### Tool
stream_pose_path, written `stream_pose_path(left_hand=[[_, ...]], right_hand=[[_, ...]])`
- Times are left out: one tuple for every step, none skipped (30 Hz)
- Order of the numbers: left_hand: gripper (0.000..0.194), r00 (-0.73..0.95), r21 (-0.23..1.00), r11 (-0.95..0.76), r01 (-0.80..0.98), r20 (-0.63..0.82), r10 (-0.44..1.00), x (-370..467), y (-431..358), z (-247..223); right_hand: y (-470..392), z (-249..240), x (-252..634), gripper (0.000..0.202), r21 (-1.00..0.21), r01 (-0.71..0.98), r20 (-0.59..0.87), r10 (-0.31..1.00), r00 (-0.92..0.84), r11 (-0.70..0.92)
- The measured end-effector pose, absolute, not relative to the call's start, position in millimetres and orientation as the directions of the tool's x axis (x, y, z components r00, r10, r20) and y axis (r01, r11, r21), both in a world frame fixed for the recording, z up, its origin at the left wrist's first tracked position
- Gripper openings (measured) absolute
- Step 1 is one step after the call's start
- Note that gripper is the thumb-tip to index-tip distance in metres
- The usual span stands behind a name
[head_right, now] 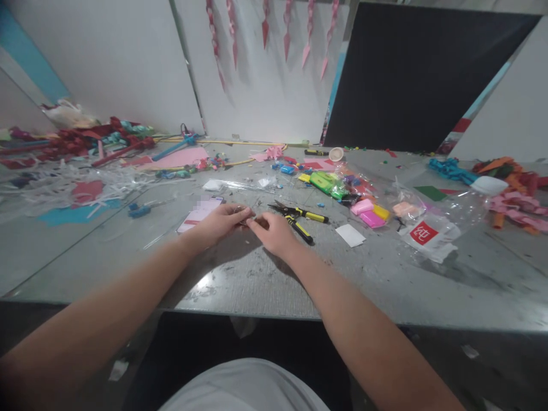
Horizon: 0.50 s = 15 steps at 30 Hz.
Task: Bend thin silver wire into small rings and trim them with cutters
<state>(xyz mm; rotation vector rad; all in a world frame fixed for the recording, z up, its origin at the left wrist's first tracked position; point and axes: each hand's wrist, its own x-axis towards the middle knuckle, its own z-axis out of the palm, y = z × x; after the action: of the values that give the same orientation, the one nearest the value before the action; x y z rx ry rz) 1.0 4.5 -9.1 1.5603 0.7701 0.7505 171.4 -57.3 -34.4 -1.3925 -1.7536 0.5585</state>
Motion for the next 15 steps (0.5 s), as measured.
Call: stream_pose_path(left_hand=[[0.042,0.581,0.989,-0.117,0.091,0.043,0.813,1.8,3.3,-7.8],[0.043,0.585,0.984,-0.137,0.116,0.043,0.810,2.2,2.2,-6.2],[0.043,0.588,0.977,-0.160,0.141,0.047,0.807,2.0,1.4,-4.4],[0.042,0.591,0.969,-0.184,0.163,0.054,0.805,1.3,0.8,-2.4],[0.040,0.595,0.960,-0.209,0.185,0.060,0.801,0.2,0.5,-0.4],[0.038,0.601,0.951,-0.232,0.206,0.065,0.797,-1.3,0.5,1.4],[0.035,0.607,0.940,-0.254,0.227,0.067,0.792,-2.9,0.7,3.0],[0.032,0.614,0.930,-0.273,0.246,0.069,0.786,-4.6,1.1,4.2],[0.029,0.621,0.920,-0.290,0.262,0.069,0.781,-6.2,1.7,5.0],[0.027,0.627,0.912,-0.305,0.275,0.070,0.776,-7.6,2.4,5.5],[0.026,0.632,0.905,-0.317,0.284,0.071,0.771,-8.8,3.1,5.6],[0.026,0.636,0.899,-0.327,0.291,0.073,0.768,-9.8,3.9,5.4],[0.026,0.637,0.894,-0.336,0.297,0.077,0.767,-10.4,4.6,5.0],[0.025,0.635,0.889,-0.344,0.302,0.081,0.768,-10.9,5.3,4.4],[0.025,0.632,0.885,-0.350,0.306,0.086,0.770,-11.2,5.9,3.8]], right_hand=[[-56.2,-35.7,171.9,0.033,-0.764,0.572,0.325,0.944,-0.059,0.299],[-55.0,-36.5,173.2,0.031,-0.770,0.561,0.330,0.942,-0.054,0.302],[-54.0,-36.8,174.9,0.030,-0.775,0.554,0.333,0.941,-0.052,0.305],[-53.2,-36.8,176.8,0.030,-0.777,0.550,0.336,0.941,-0.051,0.307],[-52.8,-36.3,178.6,0.030,-0.776,0.549,0.339,0.939,-0.050,0.309],[-52.7,-35.5,180.2,0.030,-0.774,0.551,0.344,0.938,-0.048,0.312],[-53.0,-34.5,181.5,0.031,-0.770,0.555,0.351,0.935,-0.045,0.315],[-53.6,-33.4,182.5,0.031,-0.765,0.561,0.358,0.933,-0.041,0.318],[-54.4,-32.2,183.2,0.032,-0.760,0.566,0.366,0.930,-0.036,0.321],[-55.3,-31.0,183.6,0.032,-0.756,0.568,0.371,0.928,-0.035,0.324],[-56.1,-29.9,184.0,0.032,-0.755,0.568,0.373,0.927,-0.037,0.327],[-57.0,-29.0,184.3,0.032,-0.756,0.566,0.373,0.927,-0.040,0.329],[-57.6,-28.3,184.7,0.032,-0.758,0.562,0.371,0.928,-0.045,0.330],[-58.2,-27.8,185.3,0.032,-0.762,0.558,0.367,0.929,-0.047,0.329],[-58.6,-27.5,185.9,0.032,-0.765,0.554,0.364,0.930,-0.047,0.327]])
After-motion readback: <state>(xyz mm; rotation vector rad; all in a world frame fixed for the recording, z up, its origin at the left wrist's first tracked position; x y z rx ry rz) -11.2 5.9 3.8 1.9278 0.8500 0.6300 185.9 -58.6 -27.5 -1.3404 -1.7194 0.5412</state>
